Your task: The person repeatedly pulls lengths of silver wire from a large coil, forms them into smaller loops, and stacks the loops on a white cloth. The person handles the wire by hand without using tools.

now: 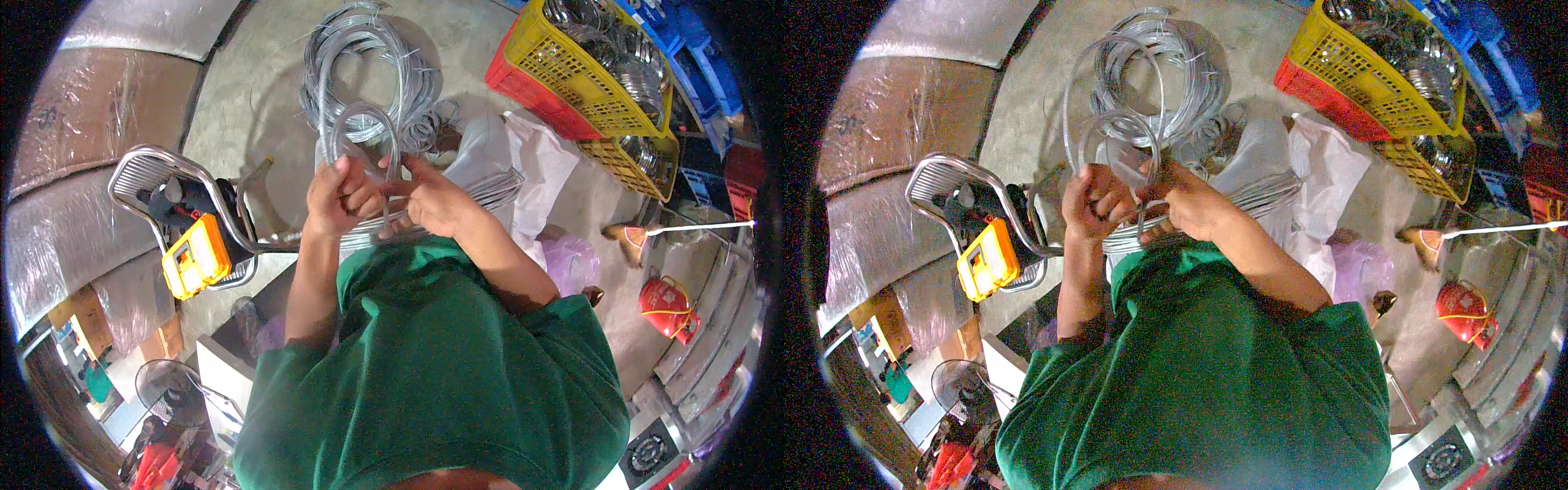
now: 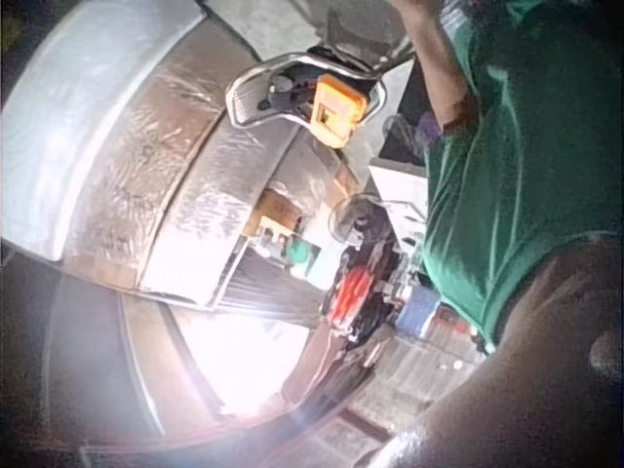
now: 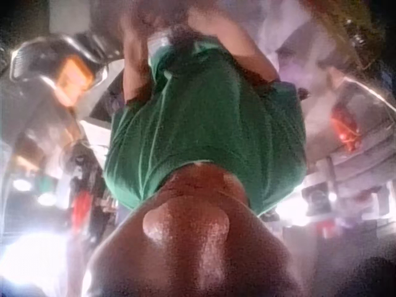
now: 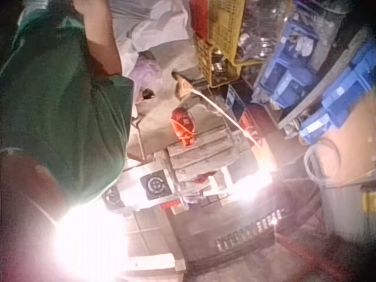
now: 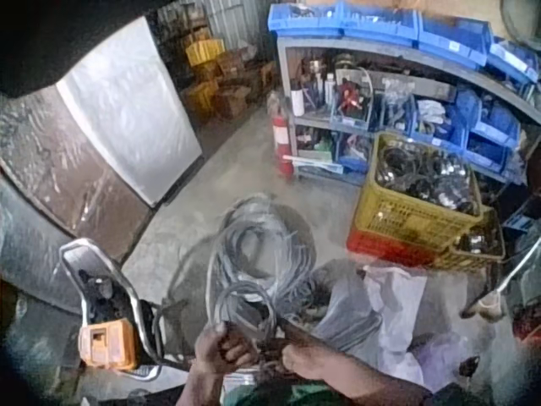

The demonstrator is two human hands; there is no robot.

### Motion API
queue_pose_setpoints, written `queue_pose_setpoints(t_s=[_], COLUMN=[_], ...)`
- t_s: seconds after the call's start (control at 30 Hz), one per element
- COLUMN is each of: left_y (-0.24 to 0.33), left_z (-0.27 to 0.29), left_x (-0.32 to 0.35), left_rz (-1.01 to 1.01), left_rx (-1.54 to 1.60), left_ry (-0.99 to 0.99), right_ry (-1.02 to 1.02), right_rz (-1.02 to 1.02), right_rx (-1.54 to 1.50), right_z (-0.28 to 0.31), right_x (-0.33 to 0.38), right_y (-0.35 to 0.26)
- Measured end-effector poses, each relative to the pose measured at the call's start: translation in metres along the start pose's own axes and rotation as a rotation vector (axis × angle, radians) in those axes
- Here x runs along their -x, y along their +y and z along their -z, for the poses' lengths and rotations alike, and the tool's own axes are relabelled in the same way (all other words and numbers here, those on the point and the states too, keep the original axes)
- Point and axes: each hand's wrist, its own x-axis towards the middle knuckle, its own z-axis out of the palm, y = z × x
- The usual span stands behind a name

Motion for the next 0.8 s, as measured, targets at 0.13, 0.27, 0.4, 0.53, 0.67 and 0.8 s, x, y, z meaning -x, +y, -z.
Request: queue_pose_setpoints(t_s=[0.13, 0.27, 0.4, 0.53, 0.67, 0.8], left_y=[-0.013, -0.016, 0.036, 0.114, 0.126, 0.094], left_z=[0.008, 0.023, 0.04, 0.036, 0.01, -0.022], left_x=[0.004, 0.011, 0.028, 0.045, 0.047, 0.028], left_rz=[0.039, 0.042, -0.16, -0.417, -0.435, -0.406], left_rx=[-0.333, -0.415, -0.114, 0.27, 0.293, 0.412], left_ry=[0.174, 0.241, 0.479, -0.041, -0.234, -0.461], right_ry=[0.086, 0.208, 0.064, 0.42, 0.834, 0.849], right_rz=[-0.166, 0.074, 0.237, 0.527, 0.941, 0.777], right_rx=[0.113, 0.718, 1.334, 1.661, 2.21, 2.162], right_z=[0.006, 0.013, 0.044, 0.084, 0.106, 0.093], right_x=[-0.01, -0.01, 0.017, 0.062, 0.071, 0.032], right_y=[0.0, 0.008, -0.006, -0.044, -0.088, -0.096])
